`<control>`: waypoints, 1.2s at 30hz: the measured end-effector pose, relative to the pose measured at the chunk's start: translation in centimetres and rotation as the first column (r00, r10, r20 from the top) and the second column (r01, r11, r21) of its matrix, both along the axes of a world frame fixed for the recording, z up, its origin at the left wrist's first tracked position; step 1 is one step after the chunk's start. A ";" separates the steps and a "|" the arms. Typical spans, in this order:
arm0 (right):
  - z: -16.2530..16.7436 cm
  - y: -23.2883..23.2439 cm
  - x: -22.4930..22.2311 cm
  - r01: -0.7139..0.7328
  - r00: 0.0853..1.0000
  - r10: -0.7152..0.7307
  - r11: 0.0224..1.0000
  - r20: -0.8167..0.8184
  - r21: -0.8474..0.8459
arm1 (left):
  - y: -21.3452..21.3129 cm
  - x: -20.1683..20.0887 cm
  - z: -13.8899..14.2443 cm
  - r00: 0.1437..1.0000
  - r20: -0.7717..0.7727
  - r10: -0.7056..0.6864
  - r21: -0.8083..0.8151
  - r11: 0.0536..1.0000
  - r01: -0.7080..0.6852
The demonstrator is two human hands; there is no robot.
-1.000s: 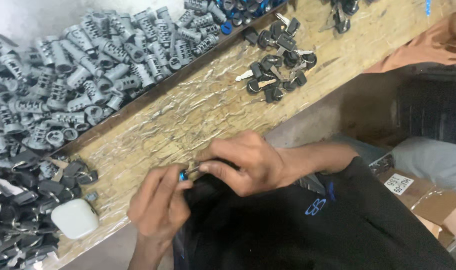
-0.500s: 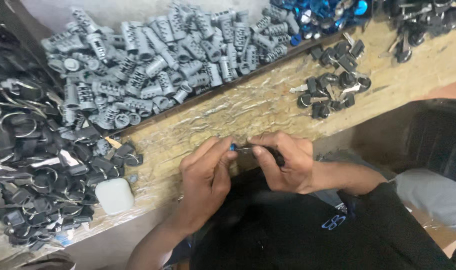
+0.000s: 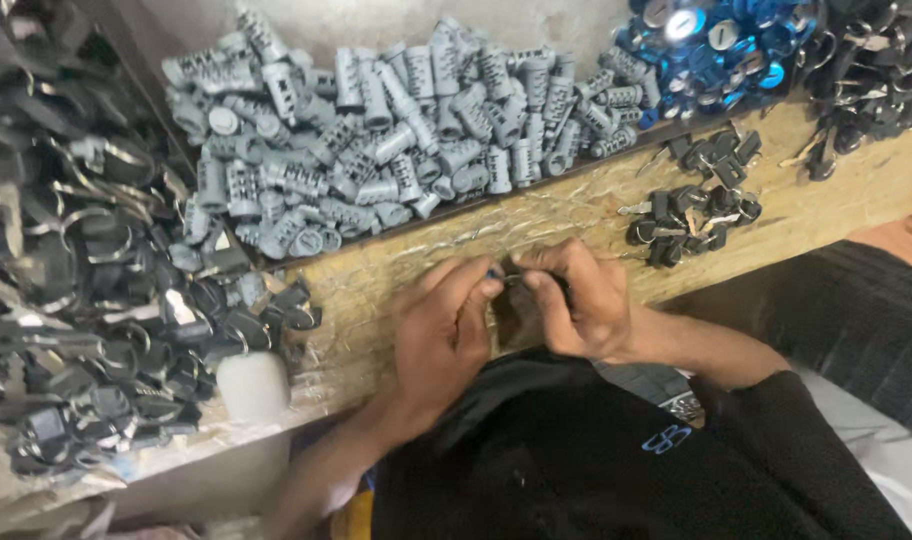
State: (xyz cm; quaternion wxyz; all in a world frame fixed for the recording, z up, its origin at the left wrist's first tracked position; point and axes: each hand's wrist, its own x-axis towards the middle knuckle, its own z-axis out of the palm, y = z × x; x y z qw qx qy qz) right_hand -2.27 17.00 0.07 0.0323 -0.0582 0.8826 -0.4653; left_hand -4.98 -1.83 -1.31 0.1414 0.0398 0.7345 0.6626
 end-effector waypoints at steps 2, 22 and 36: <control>0.1 0.0 -0.1 -0.042 0.998 0.039 0.998 0.058 0.043 | -0.1 0.4 -0.3 0.997 0.058 -0.047 0.007 0.999 0.047; 4.3 1.7 0.7 -0.268 0.846 0.349 0.932 0.403 -0.246 | -2.5 0.4 0.7 0.889 -0.328 -0.320 0.007 0.940 0.341; 1.1 0.5 2.9 -0.301 0.899 0.345 0.934 0.270 -0.190 | -1.0 3.2 -0.1 0.942 -0.203 -0.268 -0.014 0.963 0.270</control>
